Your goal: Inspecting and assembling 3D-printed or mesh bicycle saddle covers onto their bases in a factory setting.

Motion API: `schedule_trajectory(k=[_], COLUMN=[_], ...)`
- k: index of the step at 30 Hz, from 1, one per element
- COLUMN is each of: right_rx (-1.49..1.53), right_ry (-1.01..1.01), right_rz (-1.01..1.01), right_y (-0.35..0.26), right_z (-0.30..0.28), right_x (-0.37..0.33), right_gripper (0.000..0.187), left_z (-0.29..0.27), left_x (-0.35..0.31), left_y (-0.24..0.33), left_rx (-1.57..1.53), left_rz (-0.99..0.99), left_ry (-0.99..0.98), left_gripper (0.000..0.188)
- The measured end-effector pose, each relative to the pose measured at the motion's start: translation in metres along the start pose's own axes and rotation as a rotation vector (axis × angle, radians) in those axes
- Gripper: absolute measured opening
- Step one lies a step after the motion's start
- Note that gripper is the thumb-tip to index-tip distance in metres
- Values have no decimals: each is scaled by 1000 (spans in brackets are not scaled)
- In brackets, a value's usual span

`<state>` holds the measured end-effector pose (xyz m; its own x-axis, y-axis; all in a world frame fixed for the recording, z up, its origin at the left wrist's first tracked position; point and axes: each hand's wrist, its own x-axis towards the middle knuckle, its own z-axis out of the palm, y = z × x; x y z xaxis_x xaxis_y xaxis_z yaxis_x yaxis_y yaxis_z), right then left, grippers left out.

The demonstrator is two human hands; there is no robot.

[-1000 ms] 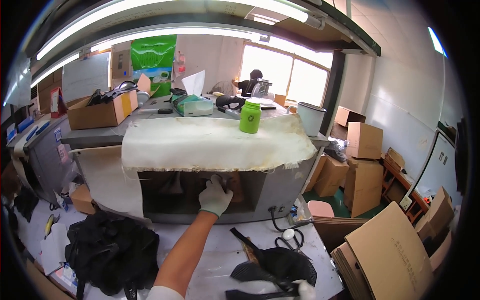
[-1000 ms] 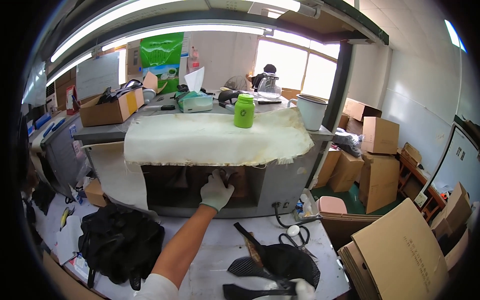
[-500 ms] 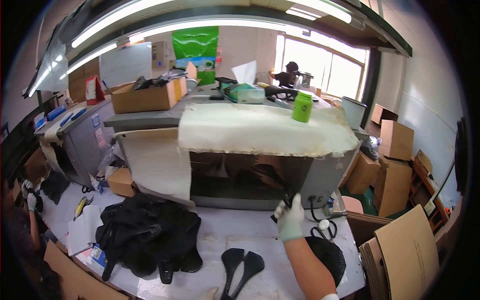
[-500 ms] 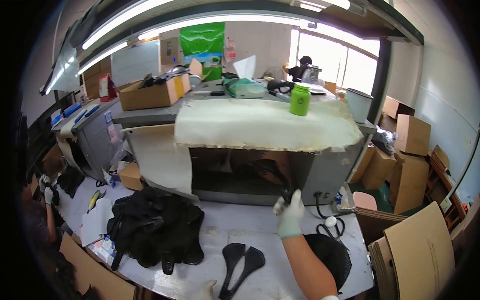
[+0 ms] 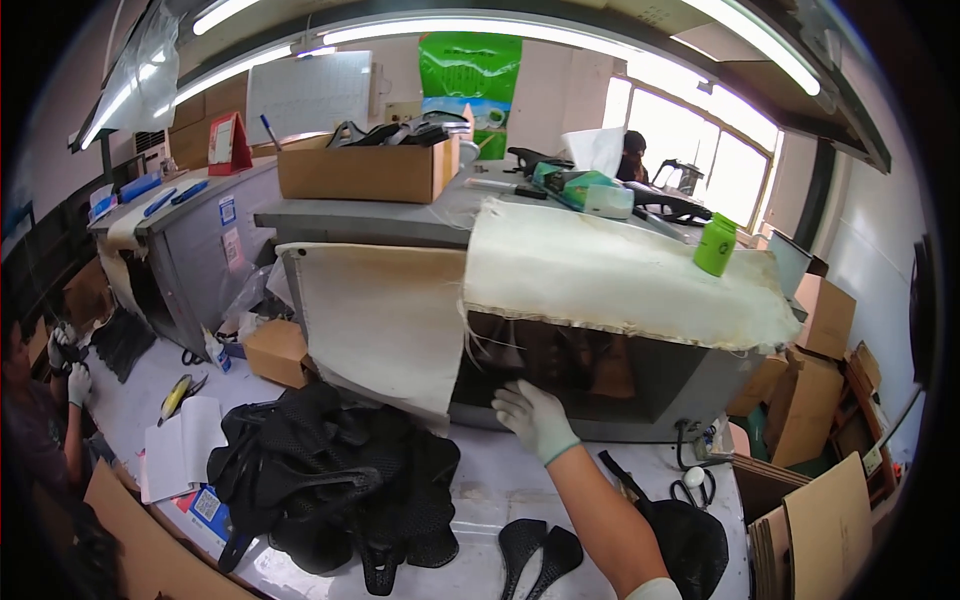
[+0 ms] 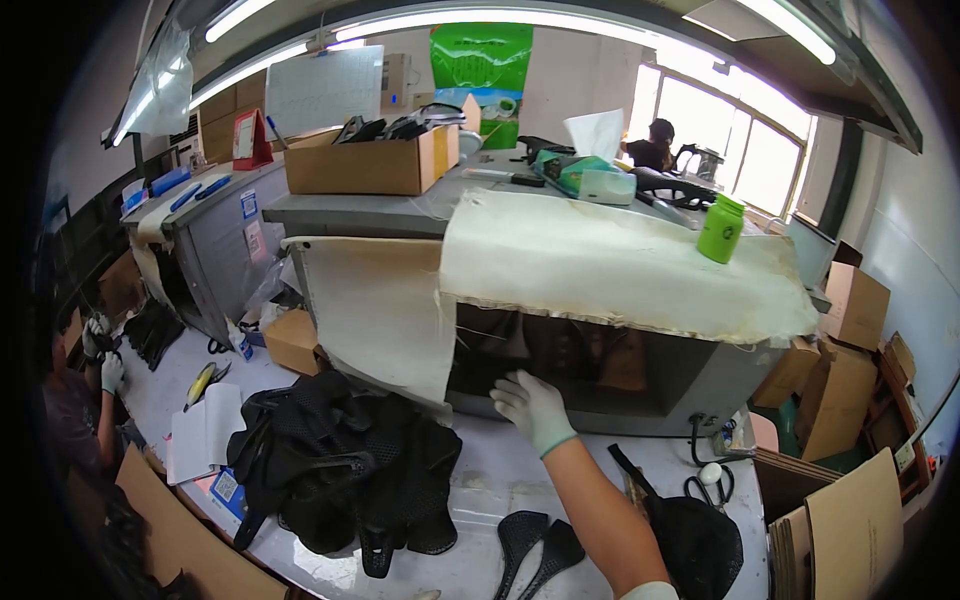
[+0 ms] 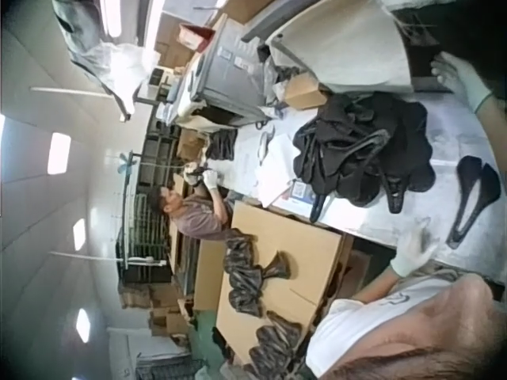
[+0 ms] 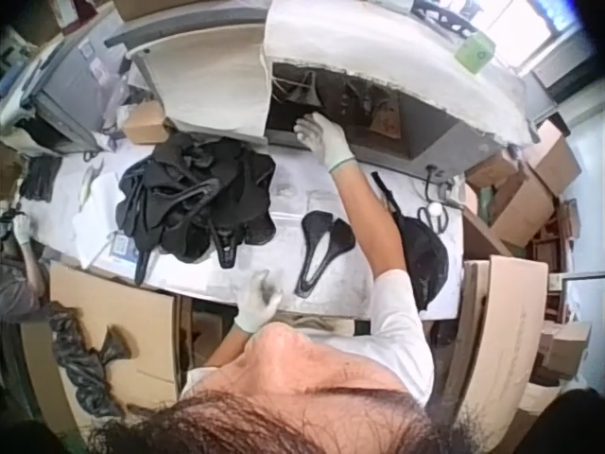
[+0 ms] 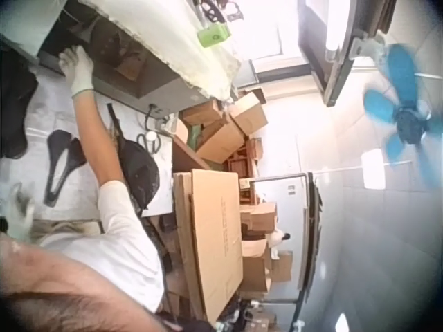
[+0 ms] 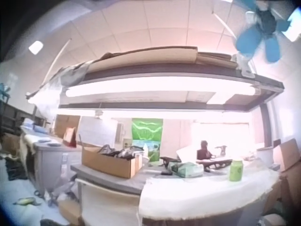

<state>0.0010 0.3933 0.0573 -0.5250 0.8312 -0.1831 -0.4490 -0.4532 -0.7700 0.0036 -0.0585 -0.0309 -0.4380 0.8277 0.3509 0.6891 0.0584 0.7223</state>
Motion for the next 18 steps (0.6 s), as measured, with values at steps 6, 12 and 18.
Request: schedule_trajectory(k=[6, 12, 18], right_rx=[177, -63, -162], right_ry=[-16, 183, 122], right_rz=[27, -129, -509], right_y=[10, 14, 74], right_z=[11, -42, 26], right_x=[101, -13, -173], right_gripper=[19, 51, 41], left_z=[-1, -77, -190], left_x=[15, -30, -146], left_y=[5, 15, 42], left_rx=[16, -97, 410], left_rz=[168, -1, -280], left_ry=[104, 234, 768], left_gripper=[52, 40, 23])
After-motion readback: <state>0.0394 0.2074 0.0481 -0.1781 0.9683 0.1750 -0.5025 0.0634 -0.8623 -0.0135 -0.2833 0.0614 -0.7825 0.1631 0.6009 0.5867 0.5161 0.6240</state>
